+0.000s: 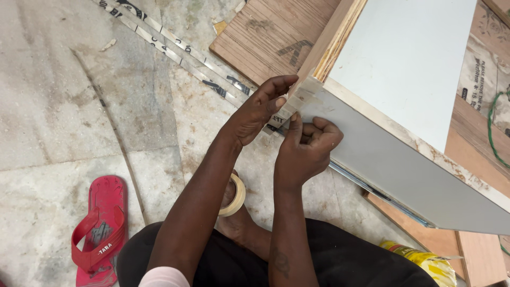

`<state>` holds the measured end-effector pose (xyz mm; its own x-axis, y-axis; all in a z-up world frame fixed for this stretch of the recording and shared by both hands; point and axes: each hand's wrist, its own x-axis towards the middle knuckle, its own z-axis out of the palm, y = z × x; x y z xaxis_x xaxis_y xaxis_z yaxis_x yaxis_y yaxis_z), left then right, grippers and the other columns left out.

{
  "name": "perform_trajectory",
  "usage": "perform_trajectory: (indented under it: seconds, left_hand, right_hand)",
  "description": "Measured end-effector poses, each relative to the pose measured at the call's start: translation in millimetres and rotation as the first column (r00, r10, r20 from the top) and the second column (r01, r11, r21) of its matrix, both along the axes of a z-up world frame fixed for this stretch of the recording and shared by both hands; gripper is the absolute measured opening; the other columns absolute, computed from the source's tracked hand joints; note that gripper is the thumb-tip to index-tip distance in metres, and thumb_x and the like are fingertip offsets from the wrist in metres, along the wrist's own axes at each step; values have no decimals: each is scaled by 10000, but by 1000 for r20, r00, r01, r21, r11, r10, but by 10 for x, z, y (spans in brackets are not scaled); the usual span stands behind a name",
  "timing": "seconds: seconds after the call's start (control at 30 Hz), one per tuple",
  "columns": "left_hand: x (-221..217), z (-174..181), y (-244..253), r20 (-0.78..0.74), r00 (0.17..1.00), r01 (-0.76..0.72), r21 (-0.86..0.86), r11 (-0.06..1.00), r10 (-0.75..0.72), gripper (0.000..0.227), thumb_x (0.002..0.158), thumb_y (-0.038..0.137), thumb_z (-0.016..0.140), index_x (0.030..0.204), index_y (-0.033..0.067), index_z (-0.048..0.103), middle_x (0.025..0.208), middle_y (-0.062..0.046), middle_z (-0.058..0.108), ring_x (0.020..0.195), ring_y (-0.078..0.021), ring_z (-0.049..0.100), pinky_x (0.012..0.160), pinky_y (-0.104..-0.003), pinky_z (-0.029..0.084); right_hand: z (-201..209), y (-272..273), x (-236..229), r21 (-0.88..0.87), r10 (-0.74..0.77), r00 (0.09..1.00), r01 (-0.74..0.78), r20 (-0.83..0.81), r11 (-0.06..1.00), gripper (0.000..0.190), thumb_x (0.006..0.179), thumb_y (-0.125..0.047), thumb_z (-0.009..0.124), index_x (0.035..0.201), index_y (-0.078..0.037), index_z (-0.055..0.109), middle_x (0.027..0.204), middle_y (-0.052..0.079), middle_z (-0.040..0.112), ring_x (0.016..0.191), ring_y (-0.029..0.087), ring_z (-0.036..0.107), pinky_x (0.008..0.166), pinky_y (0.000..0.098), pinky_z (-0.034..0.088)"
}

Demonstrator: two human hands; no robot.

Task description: The person sits on the floor and applies masking tape to the edges of a white wooden drawer unit. They repeatedly tear off small pieces of tape and press them onto the corners and seams of the drawer front.

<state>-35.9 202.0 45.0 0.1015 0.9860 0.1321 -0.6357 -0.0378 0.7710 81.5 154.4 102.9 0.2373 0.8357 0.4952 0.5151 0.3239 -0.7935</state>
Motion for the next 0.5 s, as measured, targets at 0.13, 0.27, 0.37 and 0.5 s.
perform_trajectory:
  seconds: [0.13, 0.27, 0.37, 0.5]
  left_hand:
    - [57, -20, 5, -1, 999, -47, -62, 997, 47, 771, 907, 440, 773, 1489, 44, 459, 1470, -121, 532, 1430, -237, 451, 1222, -403, 343]
    - [124, 1, 39, -23, 991, -135, -115, 984, 133, 667, 911, 461, 766, 1367, 31, 537, 1286, -105, 626, 1279, -193, 549, 1132, -377, 432]
    - [184, 50, 50, -96, 974, -226, -276, 934, 207, 599, 897, 492, 734, 1240, 21, 594, 1134, -99, 664, 1113, -190, 610, 983, -386, 505]
    - [242, 63, 55, -209, 939, -318, -217, 923, 274, 547, 954, 527, 660, 1209, 46, 606, 1122, -82, 655, 1103, -159, 599, 967, -333, 509]
  right_hand:
    - [-51, 38, 36, -8, -48, 998, 48, 41, 999, 299, 964, -171, 822, 980, -31, 558, 693, 20, 664, 598, 87, 647, 573, 248, 514]
    - [-111, 36, -49, 71, -19, 1000, 18, 11, 997, 171, 983, -91, 757, 981, -44, 592, 768, 31, 684, 623, 73, 645, 576, 246, 529]
    - [-115, 50, -88, 72, 15, 999, -12, -51, 997, 127, 988, -46, 702, 1000, -19, 578, 769, 52, 663, 640, 91, 632, 593, 257, 529]
    - [-145, -38, -9, 97, 175, 950, -154, -259, 983, 79, 1065, -40, 573, 1136, -13, 550, 976, 77, 679, 756, 98, 698, 642, 241, 583]
